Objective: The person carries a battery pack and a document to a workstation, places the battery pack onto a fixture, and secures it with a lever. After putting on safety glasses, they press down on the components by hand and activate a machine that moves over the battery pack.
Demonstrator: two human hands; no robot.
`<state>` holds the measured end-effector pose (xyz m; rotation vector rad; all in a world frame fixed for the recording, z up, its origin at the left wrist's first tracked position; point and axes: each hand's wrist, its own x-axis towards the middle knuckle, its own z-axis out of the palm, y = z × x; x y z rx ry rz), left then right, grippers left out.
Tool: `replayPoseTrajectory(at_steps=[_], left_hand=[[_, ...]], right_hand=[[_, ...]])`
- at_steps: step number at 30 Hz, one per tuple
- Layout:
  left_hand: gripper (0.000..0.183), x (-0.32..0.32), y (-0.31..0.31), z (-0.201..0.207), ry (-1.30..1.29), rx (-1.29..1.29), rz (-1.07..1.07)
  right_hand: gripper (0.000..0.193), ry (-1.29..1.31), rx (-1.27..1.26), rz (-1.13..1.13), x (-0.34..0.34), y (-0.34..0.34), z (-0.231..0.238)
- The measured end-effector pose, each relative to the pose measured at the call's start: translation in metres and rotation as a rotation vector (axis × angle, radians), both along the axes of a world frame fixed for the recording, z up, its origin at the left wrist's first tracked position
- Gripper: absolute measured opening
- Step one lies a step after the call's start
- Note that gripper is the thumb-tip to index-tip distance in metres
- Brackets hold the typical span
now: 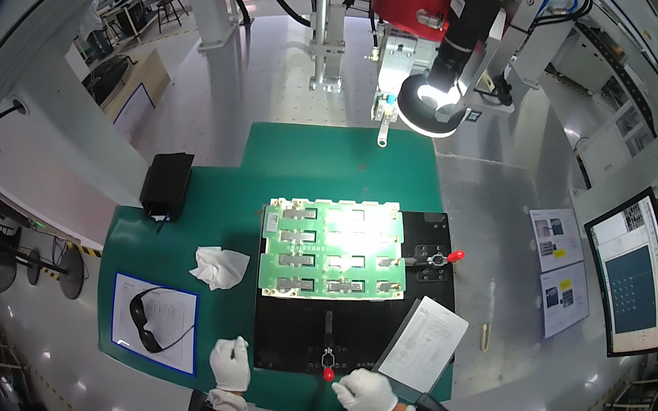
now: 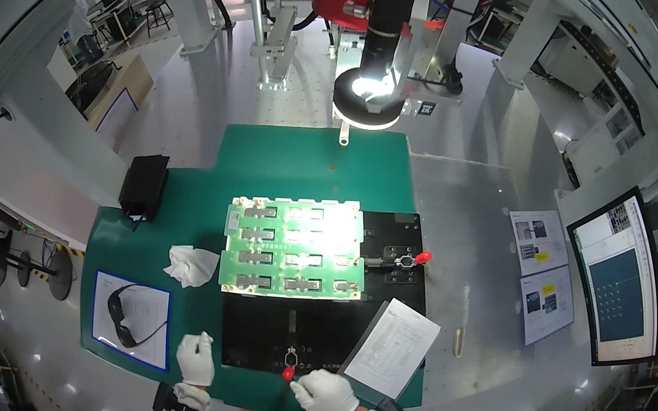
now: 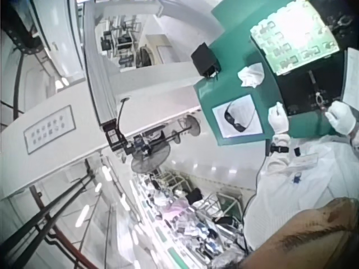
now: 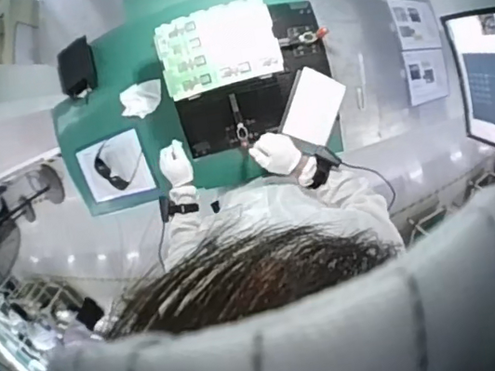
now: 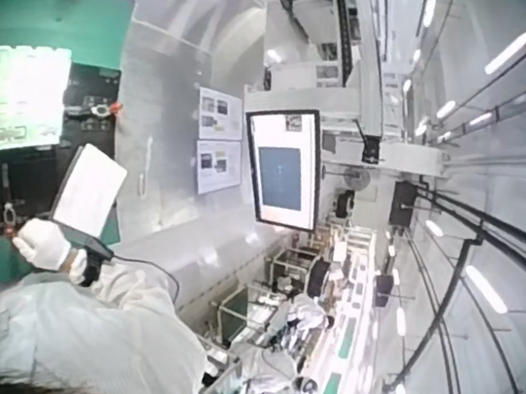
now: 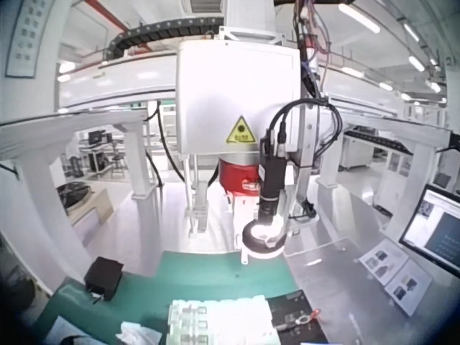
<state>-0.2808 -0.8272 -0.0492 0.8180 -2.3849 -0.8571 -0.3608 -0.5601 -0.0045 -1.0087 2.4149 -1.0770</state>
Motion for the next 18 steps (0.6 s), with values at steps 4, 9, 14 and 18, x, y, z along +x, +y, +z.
replayPoseTrajectory(at_steps=[4, 9, 14, 18], left_hand=[[0.022, 0.034, 0.027, -0.040, -0.076, 0.037, -0.048], [0.022, 0.053, 0.036, -0.080, -0.037, -0.096, -0.135], [0.021, 0.052, 0.040, -0.079, 0.028, -0.112, -0.149], [0.020, 0.055, 0.044, -0.072, 0.081, -0.097, -0.141]], right_hand=[[0.034, -0.148, 0.175, 0.088, 0.032, -0.003, -0.048], [0.034, -0.100, 0.276, 0.109, 0.043, -0.009, -0.065], [0.033, 0.061, 0.260, 0.103, 0.052, -0.008, -0.077], [0.031, 0.208, 0.200, -0.005, 0.065, -0.006, -0.089]])
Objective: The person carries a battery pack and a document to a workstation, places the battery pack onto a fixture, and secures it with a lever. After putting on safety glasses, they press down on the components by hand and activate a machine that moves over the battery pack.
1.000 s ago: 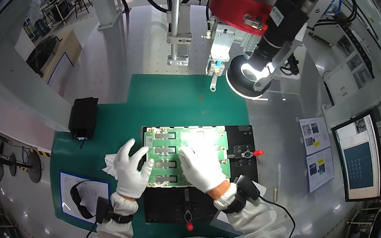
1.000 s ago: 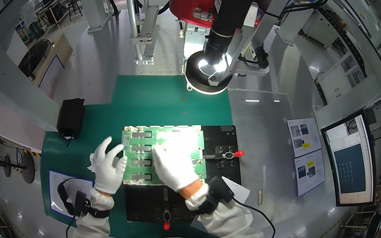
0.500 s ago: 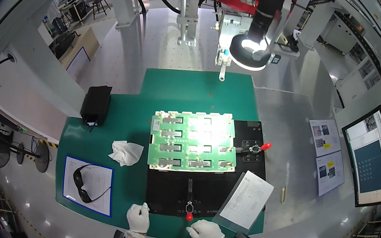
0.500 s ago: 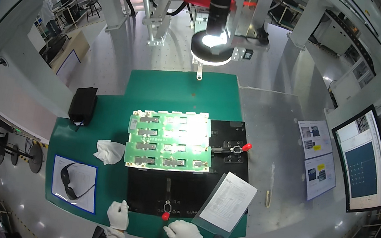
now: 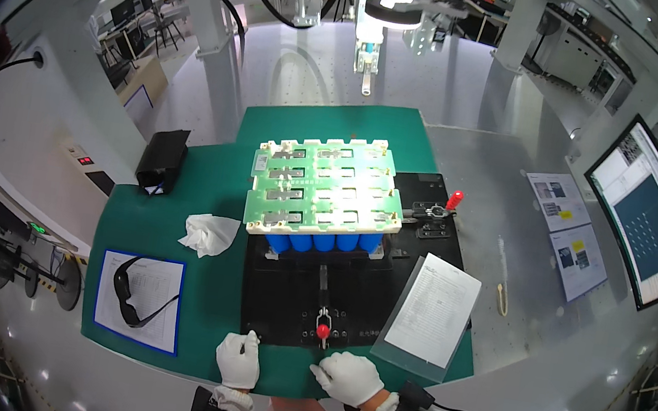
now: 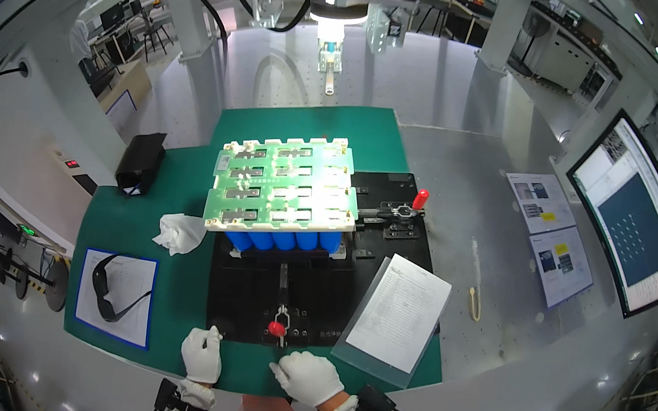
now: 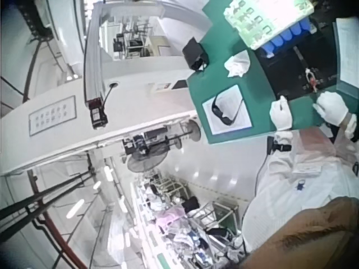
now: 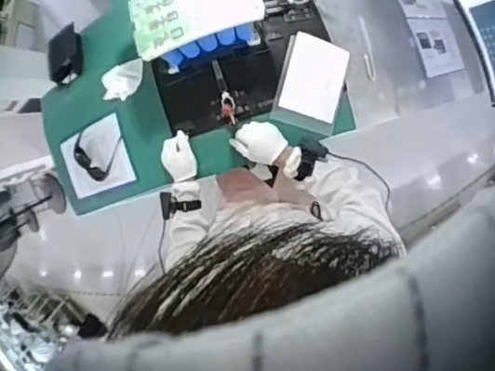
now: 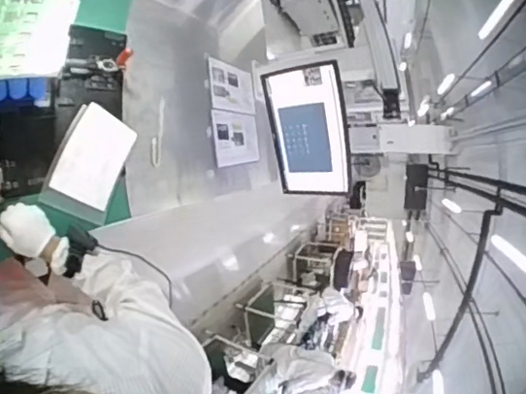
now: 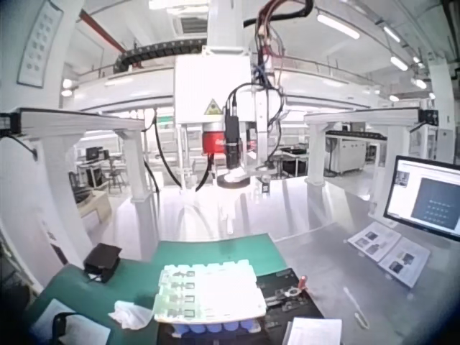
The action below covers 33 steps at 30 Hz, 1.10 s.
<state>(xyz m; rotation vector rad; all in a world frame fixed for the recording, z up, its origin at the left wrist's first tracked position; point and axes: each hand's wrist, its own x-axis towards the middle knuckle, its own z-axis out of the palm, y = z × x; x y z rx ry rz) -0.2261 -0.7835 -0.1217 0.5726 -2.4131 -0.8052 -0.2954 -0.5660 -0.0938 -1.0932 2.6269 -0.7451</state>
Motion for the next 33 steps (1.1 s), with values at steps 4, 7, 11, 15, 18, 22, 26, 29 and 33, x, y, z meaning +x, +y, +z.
replayPoseTrajectory(at_steps=[4, 7, 11, 15, 18, 22, 26, 29, 33], left_hand=[[0.024, 0.007, -0.006, 0.002, 0.021, 0.093, 0.014], [0.020, 0.016, -0.017, 0.009, 0.110, 0.253, 0.049], [0.016, 0.040, -0.060, 0.021, 0.236, 0.156, 0.184], [0.027, 0.066, -0.100, 0.038, 0.163, -0.183, 0.396], [0.046, 0.085, -0.127, 0.040, 0.012, -0.271, 0.576], [0.060, 0.098, -0.146, 0.042, -0.122, -0.286, 0.622], [0.058, 0.100, -0.157, 0.036, -0.213, -0.263, 0.599], [0.039, 0.096, -0.170, 0.029, -0.172, -0.197, 0.575], [0.012, 0.094, -0.167, 0.027, -0.049, -0.198, 0.545]], right_hand=[[0.029, 0.111, -0.064, -0.063, 0.016, -0.001, -0.002], [0.029, 0.226, -0.095, -0.128, 0.030, -0.001, -0.007], [0.028, 0.346, -0.117, -0.211, 0.048, -0.004, -0.010], [0.028, 0.383, -0.137, -0.246, 0.054, -0.003, -0.011], [0.029, 0.348, -0.122, -0.247, 0.059, 0.001, -0.004], [0.030, 0.366, -0.148, -0.256, 0.062, 0.001, -0.004], [0.030, 0.398, -0.161, -0.243, 0.062, 0.004, -0.009], [0.030, 0.403, -0.170, -0.248, 0.063, 0.004, -0.011], [0.029, 0.414, -0.188, -0.245, 0.063, 0.006, -0.014]])
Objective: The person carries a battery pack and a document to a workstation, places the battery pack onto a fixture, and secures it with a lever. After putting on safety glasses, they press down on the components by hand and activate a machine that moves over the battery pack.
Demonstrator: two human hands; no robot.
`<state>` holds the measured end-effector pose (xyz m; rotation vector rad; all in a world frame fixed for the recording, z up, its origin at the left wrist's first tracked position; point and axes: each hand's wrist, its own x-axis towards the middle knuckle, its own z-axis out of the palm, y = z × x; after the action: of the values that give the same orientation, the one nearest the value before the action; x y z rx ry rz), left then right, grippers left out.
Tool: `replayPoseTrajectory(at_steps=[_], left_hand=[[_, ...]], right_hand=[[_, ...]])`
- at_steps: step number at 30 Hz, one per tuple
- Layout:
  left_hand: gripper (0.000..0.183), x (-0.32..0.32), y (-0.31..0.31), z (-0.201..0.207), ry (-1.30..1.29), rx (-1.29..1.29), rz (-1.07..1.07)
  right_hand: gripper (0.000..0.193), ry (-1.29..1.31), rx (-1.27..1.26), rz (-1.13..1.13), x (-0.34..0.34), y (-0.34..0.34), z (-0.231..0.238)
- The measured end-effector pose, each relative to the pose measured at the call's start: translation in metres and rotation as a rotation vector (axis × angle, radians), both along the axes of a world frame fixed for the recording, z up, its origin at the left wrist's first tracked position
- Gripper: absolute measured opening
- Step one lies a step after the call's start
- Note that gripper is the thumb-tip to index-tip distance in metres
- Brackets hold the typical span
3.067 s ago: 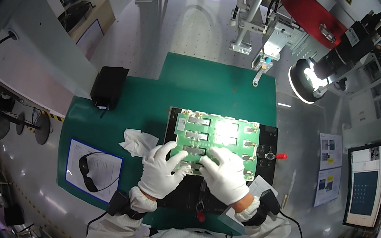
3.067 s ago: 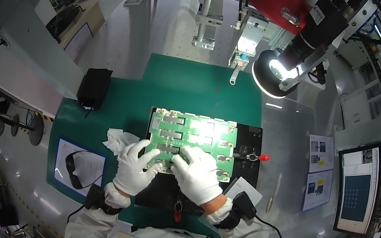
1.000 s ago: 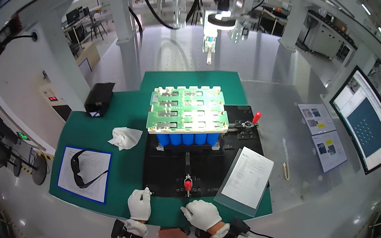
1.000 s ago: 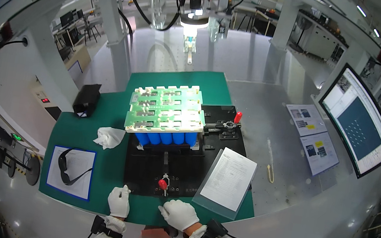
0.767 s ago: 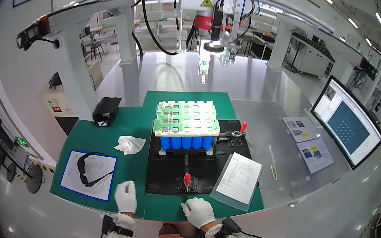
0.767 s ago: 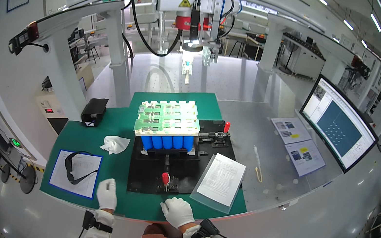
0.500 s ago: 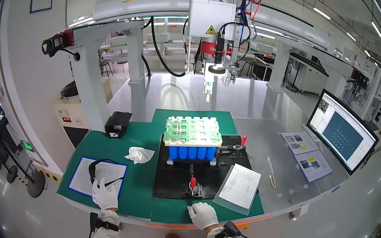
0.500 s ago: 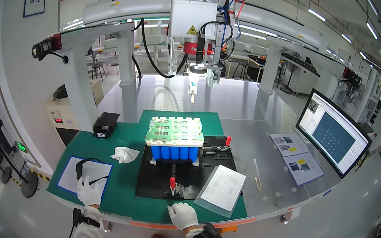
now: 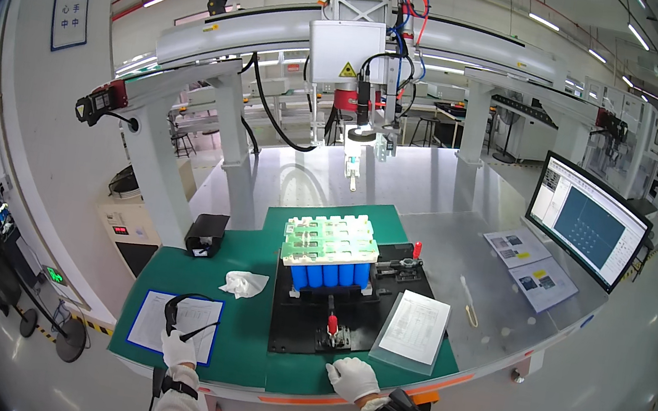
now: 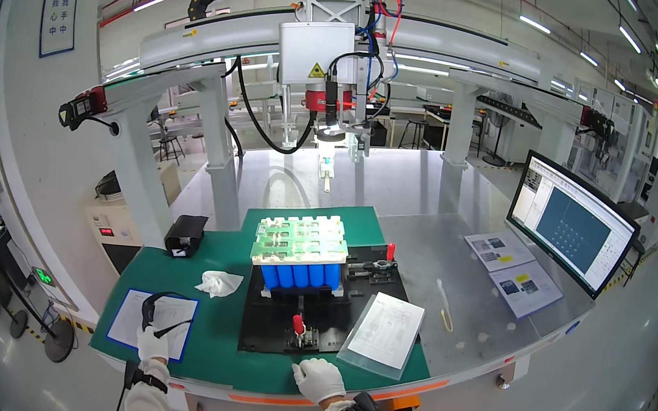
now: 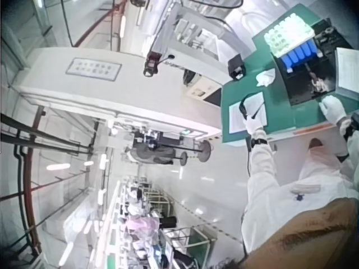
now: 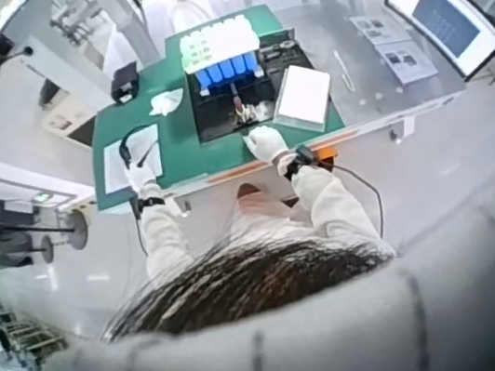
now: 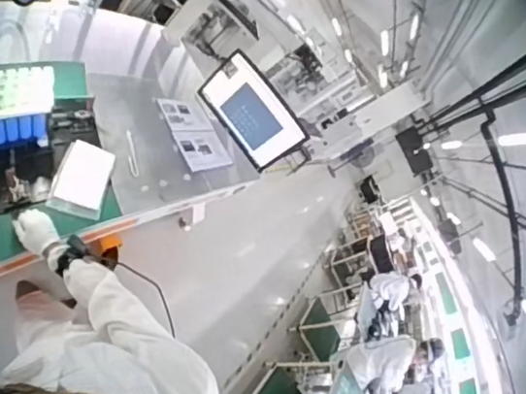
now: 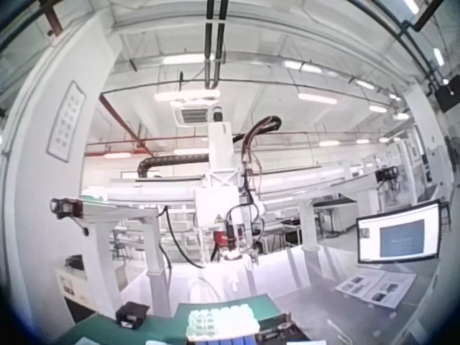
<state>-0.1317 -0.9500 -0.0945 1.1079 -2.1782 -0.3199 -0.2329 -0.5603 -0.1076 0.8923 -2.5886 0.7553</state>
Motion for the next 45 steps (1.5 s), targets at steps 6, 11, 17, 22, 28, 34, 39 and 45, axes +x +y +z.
replayPoseTrajectory(at_steps=[6, 11, 17, 22, 28, 34, 39, 45], left_hand=[[0.020, -0.007, 0.061, 0.023, 0.386, 0.332, -0.318], [0.017, 0.014, 0.177, 0.116, 0.557, 0.805, -0.668], [0.019, 0.053, 0.231, 0.157, 0.768, 0.889, -1.141], [0.020, 0.089, 0.247, 0.177, 0.837, 0.929, -1.309], [0.036, 0.138, 0.270, 0.222, 0.804, 0.945, -1.362], [0.037, 0.144, 0.252, 0.234, 0.652, 0.716, -1.787], [0.038, 0.129, 0.267, 0.242, 0.933, 0.516, -1.783], [0.040, 0.114, 0.263, 0.264, 0.858, 0.517, -2.086]], right_hand=[[0.030, -0.088, 0.035, -0.001, 0.001, -0.001, 0.011], [0.031, -0.448, -0.402, -0.026, -0.002, 0.009, 0.008], [0.038, -0.603, -0.822, 0.152, 0.060, 0.043, 0.129], [0.071, -0.513, -0.707, 0.221, 0.121, 0.084, 0.204], [0.063, -0.509, -0.960, 0.360, 0.175, 0.101, 0.235], [0.036, -0.136, -0.598, 0.529, 0.179, 0.128, 0.260], [0.042, -0.425, -0.506, 0.468, 0.178, 0.147, 0.257], [0.029, -0.043, -0.674, 0.640, 0.174, 0.129, 0.296]])
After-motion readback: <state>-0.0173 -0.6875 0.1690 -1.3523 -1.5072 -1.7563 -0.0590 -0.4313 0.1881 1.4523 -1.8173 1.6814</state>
